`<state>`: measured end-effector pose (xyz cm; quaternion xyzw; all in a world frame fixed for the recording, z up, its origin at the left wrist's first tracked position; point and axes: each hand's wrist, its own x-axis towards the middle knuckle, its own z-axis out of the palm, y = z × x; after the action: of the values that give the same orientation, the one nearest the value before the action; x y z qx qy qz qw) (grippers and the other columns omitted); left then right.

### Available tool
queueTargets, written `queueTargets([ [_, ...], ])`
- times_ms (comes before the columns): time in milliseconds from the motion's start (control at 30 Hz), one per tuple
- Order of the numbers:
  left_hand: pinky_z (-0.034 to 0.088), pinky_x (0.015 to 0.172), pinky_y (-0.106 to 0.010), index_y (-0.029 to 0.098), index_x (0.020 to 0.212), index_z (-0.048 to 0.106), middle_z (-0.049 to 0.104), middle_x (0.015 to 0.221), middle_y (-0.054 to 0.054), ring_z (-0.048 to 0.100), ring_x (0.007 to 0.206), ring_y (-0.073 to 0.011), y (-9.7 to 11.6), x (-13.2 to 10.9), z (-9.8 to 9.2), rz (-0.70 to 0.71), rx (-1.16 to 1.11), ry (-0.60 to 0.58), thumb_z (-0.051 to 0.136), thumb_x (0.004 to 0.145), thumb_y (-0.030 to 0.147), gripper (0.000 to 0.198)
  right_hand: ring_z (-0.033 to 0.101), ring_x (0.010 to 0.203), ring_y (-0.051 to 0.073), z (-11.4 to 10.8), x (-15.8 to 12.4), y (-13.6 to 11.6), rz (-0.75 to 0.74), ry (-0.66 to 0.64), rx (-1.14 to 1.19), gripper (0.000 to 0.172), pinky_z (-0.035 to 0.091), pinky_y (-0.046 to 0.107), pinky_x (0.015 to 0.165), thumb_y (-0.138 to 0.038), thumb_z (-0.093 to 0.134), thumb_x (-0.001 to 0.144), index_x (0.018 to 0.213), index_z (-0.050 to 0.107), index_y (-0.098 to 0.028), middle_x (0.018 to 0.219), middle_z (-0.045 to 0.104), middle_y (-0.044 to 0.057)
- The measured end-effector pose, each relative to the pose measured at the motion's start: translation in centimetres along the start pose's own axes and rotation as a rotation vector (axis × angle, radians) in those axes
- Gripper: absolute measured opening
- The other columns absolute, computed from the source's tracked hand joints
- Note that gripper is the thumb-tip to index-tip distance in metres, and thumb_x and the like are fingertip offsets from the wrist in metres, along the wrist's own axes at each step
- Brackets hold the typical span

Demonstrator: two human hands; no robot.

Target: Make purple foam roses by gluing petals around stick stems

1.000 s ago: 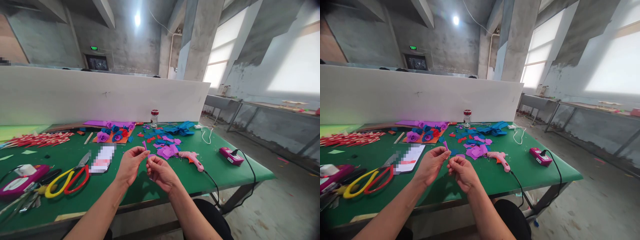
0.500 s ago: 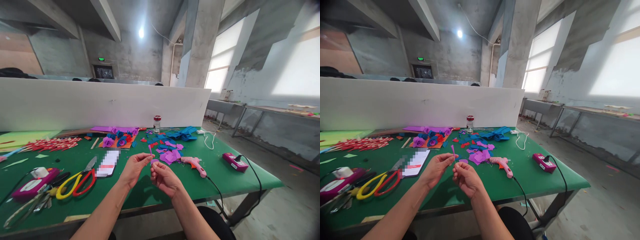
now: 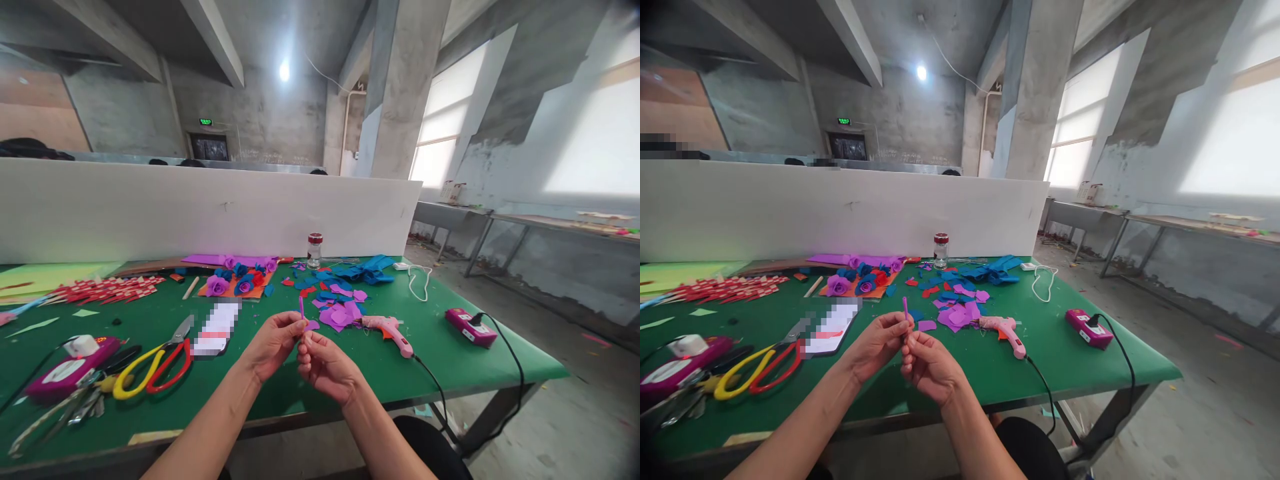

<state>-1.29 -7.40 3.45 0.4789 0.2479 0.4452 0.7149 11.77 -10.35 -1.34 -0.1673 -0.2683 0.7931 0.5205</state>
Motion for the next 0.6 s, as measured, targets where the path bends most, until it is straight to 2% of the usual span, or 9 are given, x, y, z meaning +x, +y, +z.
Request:
queueTargets([
  [100,0.041,0.055,-0.020,0.014,0.060,0.063,0.055,0.060,0.001,0.050,0.056,-0.0084,0.0,0.1,-0.3,0.045,-0.013,0.033,0.084,0.061,0.025,0.023,0.059,0.059,0.007,0.2,-0.2,-0.4,-0.060,0.028,-0.141,0.031,0.047,0.019,0.060,-0.033,0.084,0.066,0.081,0.064,-0.014,0.071,0.064,-0.001],
  [200,0.041,0.059,-0.020,0.014,0.057,0.063,0.054,0.061,0.002,0.048,0.060,-0.0084,0.1,0.4,-0.7,0.110,0.023,0.085,0.085,0.058,0.025,0.025,0.061,0.062,0.008,0.0,-0.4,-1.6,-0.169,0.171,-0.284,0.036,0.047,0.019,0.061,-0.041,0.082,0.066,0.084,0.066,-0.014,0.079,0.068,0.002],
  [300,0.040,0.061,-0.020,0.014,0.056,0.063,0.054,0.060,0.002,0.047,0.059,-0.0081,-0.1,0.7,-0.8,0.125,0.075,0.128,0.086,0.056,0.026,0.026,0.059,0.058,0.006,-0.7,-0.4,-2.8,-0.252,0.286,-0.276,0.040,0.046,0.018,0.058,-0.043,0.084,0.061,0.084,0.067,-0.015,0.077,0.068,0.001],
  [433,0.039,0.062,-0.022,0.016,0.056,0.063,0.055,0.058,0.003,0.048,0.060,-0.0095,-0.5,0.8,-0.3,0.097,0.129,0.168,0.087,0.053,0.028,0.027,0.057,0.056,0.006,-1.1,-0.5,-3.5,-0.272,0.284,-0.238,0.039,0.045,0.018,0.056,-0.040,0.086,0.059,0.080,0.066,-0.014,0.073,0.067,0.000],
  [600,0.039,0.067,-0.023,0.017,0.056,0.062,0.056,0.060,0.003,0.050,0.064,-0.0113,-1.2,0.4,0.3,0.096,0.201,0.206,0.086,0.051,0.028,0.027,0.055,0.056,0.005,-0.6,-0.8,-3.2,-0.300,0.278,-0.295,0.036,0.043,0.018,0.056,-0.039,0.085,0.060,0.078,0.066,-0.015,0.073,0.067,0.000],
])
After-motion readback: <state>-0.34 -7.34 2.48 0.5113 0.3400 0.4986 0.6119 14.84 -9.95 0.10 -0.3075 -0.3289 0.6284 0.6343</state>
